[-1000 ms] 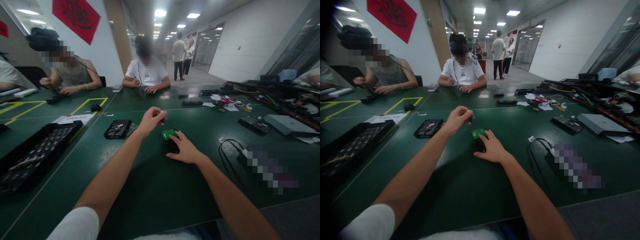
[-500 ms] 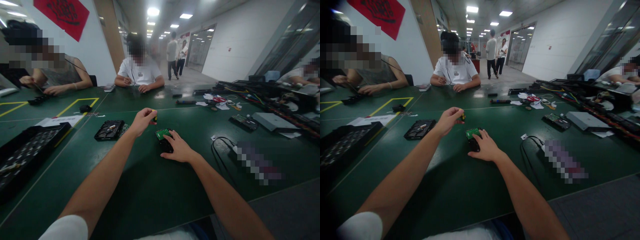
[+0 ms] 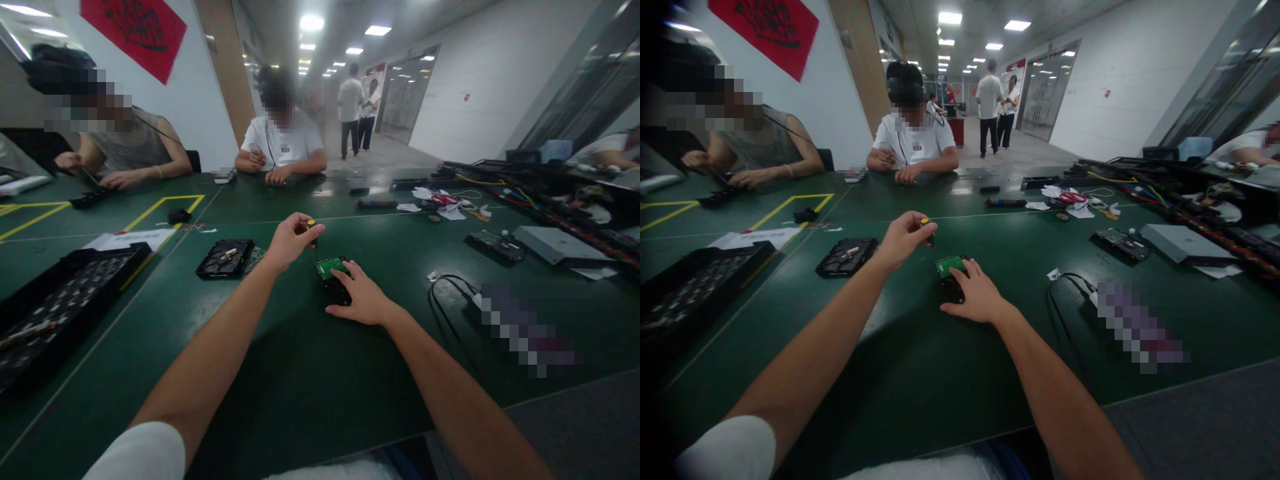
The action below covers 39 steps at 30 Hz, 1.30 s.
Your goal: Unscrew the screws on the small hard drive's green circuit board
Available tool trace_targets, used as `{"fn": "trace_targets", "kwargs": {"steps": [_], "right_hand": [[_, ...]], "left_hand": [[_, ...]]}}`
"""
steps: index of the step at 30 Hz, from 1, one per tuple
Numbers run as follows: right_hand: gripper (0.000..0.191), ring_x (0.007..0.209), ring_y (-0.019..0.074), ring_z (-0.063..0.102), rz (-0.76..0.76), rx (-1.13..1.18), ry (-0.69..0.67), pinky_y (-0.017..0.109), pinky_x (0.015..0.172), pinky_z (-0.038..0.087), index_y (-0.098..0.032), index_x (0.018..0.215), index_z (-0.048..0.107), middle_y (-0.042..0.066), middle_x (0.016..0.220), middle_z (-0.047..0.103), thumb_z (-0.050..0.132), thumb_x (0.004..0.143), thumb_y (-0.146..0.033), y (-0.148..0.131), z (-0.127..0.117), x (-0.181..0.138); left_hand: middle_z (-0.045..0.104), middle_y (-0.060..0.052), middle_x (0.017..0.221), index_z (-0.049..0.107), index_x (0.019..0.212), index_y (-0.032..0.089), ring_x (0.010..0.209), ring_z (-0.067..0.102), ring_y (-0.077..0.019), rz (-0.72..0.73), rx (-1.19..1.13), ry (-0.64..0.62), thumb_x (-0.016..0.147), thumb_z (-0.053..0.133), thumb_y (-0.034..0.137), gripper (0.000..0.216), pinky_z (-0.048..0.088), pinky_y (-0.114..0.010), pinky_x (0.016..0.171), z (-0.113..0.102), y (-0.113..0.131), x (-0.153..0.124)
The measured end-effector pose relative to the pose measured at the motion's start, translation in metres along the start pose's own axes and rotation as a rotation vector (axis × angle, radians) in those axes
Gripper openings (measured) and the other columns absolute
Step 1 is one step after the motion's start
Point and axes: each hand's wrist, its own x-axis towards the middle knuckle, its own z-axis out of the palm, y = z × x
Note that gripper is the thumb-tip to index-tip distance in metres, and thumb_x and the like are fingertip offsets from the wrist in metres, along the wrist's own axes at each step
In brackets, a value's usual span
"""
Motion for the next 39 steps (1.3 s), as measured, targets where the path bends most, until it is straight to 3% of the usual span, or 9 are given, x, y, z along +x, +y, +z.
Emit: {"fn": "trace_targets", "kwargs": {"steps": [7, 16, 21, 28, 39], "right_hand": [[0.102, 0.157, 0.0442, 0.016, 0.012, 0.019, -0.007, 0.060, 0.125, 0.024, -0.019, 0.157, 0.042, 0.020, 0.167, 0.027, 0.070, 0.078, -0.077, 0.0007, -0.0002, 0.0001], [0.103, 0.157, 0.0442, 0.017, 0.008, 0.005, -0.010, 0.061, 0.124, 0.025, -0.019, 0.158, 0.041, 0.020, 0.167, 0.028, 0.069, 0.079, -0.079, 0.0015, -0.0004, 0.0000], [0.103, 0.157, 0.0444, 0.017, 0.015, 0.008, -0.019, 0.061, 0.124, 0.026, -0.019, 0.158, 0.040, 0.021, 0.167, 0.027, 0.069, 0.078, -0.079, 0.0011, -0.0005, 0.0001], [0.103, 0.157, 0.0442, 0.017, 0.005, 0.005, -0.010, 0.061, 0.124, 0.024, -0.019, 0.157, 0.041, 0.020, 0.167, 0.028, 0.068, 0.078, -0.080, 0.0011, 0.0003, 0.0005], [0.104, 0.157, 0.0437, 0.016, 0.020, 0.000, -0.025, 0.060, 0.125, 0.023, -0.019, 0.158, 0.040, 0.021, 0.167, 0.028, 0.069, 0.078, -0.079, 0.0003, -0.0005, 0.0007]], "left_hand": [[0.066, -0.004, 0.083, 0.069, 0.095, 0.017, 0.074, 0.064, -0.0149, 0.029, 0.069, -0.038, 0.081, 0.078, 0.057, 0.043, 0.060, -0.026, 0.060, -0.0005, 0.0041, -0.0014], [0.066, -0.007, 0.095, 0.069, 0.107, 0.018, 0.088, 0.065, -0.0183, -0.059, -0.091, -0.134, 0.091, 0.067, 0.054, 0.040, 0.062, -0.030, 0.067, -0.0017, 0.0072, -0.0007], [0.063, -0.009, 0.109, 0.073, 0.102, 0.018, 0.099, 0.061, -0.0206, -0.095, -0.193, -0.161, 0.089, 0.067, 0.051, 0.036, 0.063, -0.031, 0.069, -0.0038, 0.0067, 0.0008], [0.065, -0.007, 0.094, 0.064, 0.098, 0.016, 0.086, 0.065, -0.0182, -0.104, -0.082, -0.132, 0.088, 0.072, 0.053, 0.039, 0.061, -0.029, 0.063, -0.0011, 0.0085, -0.0020], [0.068, -0.006, 0.090, 0.057, 0.097, 0.017, 0.083, 0.069, -0.0189, -0.041, -0.036, -0.099, 0.087, 0.075, 0.055, 0.043, 0.062, -0.031, 0.063, 0.0001, 0.0049, -0.0012]]}}
